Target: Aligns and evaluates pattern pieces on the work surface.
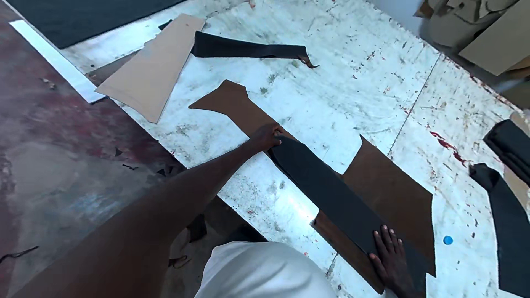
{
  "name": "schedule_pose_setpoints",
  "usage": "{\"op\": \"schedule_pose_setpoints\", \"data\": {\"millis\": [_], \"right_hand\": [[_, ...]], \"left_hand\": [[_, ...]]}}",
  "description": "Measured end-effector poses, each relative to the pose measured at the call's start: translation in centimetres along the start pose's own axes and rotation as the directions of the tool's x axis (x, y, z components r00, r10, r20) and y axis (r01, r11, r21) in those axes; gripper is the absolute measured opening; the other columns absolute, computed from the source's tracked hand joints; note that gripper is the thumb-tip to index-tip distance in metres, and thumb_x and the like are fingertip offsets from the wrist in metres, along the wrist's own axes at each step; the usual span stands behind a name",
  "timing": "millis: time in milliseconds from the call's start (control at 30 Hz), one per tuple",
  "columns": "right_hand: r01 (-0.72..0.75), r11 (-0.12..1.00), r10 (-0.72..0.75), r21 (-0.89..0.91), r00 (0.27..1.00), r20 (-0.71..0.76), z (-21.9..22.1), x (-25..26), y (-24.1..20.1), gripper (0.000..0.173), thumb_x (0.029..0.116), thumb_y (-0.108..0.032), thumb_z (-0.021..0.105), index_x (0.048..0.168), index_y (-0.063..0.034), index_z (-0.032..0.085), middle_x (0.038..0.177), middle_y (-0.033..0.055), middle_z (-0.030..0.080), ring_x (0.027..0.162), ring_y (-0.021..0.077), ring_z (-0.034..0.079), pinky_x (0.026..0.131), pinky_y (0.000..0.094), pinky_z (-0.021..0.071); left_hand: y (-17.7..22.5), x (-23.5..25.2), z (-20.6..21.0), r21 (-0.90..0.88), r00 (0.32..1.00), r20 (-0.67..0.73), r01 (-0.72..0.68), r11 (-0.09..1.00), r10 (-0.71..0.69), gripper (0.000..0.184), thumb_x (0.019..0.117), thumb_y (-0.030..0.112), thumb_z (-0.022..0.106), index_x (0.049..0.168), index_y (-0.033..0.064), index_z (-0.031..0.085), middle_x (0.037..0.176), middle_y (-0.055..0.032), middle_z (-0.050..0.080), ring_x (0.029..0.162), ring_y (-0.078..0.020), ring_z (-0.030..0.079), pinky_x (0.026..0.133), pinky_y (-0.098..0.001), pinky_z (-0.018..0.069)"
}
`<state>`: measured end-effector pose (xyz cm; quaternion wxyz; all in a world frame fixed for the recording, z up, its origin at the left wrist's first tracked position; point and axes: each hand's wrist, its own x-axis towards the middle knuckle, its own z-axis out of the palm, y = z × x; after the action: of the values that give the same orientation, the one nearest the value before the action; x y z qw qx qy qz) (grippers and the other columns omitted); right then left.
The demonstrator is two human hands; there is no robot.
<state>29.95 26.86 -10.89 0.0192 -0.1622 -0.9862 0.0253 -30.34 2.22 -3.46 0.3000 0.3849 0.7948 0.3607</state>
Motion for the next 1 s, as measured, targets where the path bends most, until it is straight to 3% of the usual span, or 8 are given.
{"op": "schedule_pose_setpoints", "data": {"millis": [333,533,700,1000], "right_hand": [[-0.005,1.000,0.004,-0.015,0.999,-0.031,0.1,-0.2,-0.1,0.082,0.0989,-0.071,0.016,0.163,-0.0224,0.029,0.170,0.0120,0.022,0.158,0.0338,0.016,0.125,0.0603,0.0132],[-0.009,1.000,0.009,-0.001,1.000,-0.014,-0.1,0.0,-0.3,0.084,0.0983,-0.073,0.015,0.162,-0.0204,0.032,0.170,0.0130,0.023,0.157,0.0350,0.017,0.125,0.0612,0.0142],[-0.013,1.000,0.013,-0.010,1.000,0.001,0.0,-0.1,-0.1,0.083,0.0983,-0.072,0.016,0.163,-0.0208,0.030,0.170,0.0130,0.021,0.158,0.0347,0.016,0.125,0.0604,0.0135],[-0.022,1.000,0.022,0.007,1.000,-0.003,0.2,-0.3,-0.1,0.082,0.0978,-0.073,0.019,0.163,-0.0238,0.030,0.172,0.0100,0.018,0.158,0.0327,0.013,0.126,0.0596,0.0119]], "left_hand": [[0.2,1.3,-0.7,0.158,0.993,0.100,-0.082,0.984,0.067,0.038,0.0931,0.007,0.071,0.129,0.0032,0.061,0.107,-0.0179,0.067,0.098,-0.0322,0.066,0.092,-0.0529,0.0539],[-1.6,1.1,-0.1,0.193,0.982,0.147,-0.147,0.970,0.119,0.016,0.0945,0.004,0.066,0.110,0.0012,0.066,0.104,-0.0174,0.068,0.098,-0.0326,0.067,0.090,-0.0535,0.0538],[-1.1,1.4,-0.2,0.266,0.965,0.206,-0.216,0.939,0.164,0.014,0.0949,0.002,0.061,0.105,0.0023,0.071,0.104,-0.0158,0.070,0.101,-0.0313,0.067,0.092,-0.0526,0.0534],[-0.6,2.2,-0.2,0.385,0.965,0.253,-0.167,0.908,0.070,0.015,0.0958,0.006,0.062,0.107,0.0040,0.071,0.104,-0.0153,0.070,0.100,-0.0317,0.068,0.090,-0.0528,0.0540]]}}
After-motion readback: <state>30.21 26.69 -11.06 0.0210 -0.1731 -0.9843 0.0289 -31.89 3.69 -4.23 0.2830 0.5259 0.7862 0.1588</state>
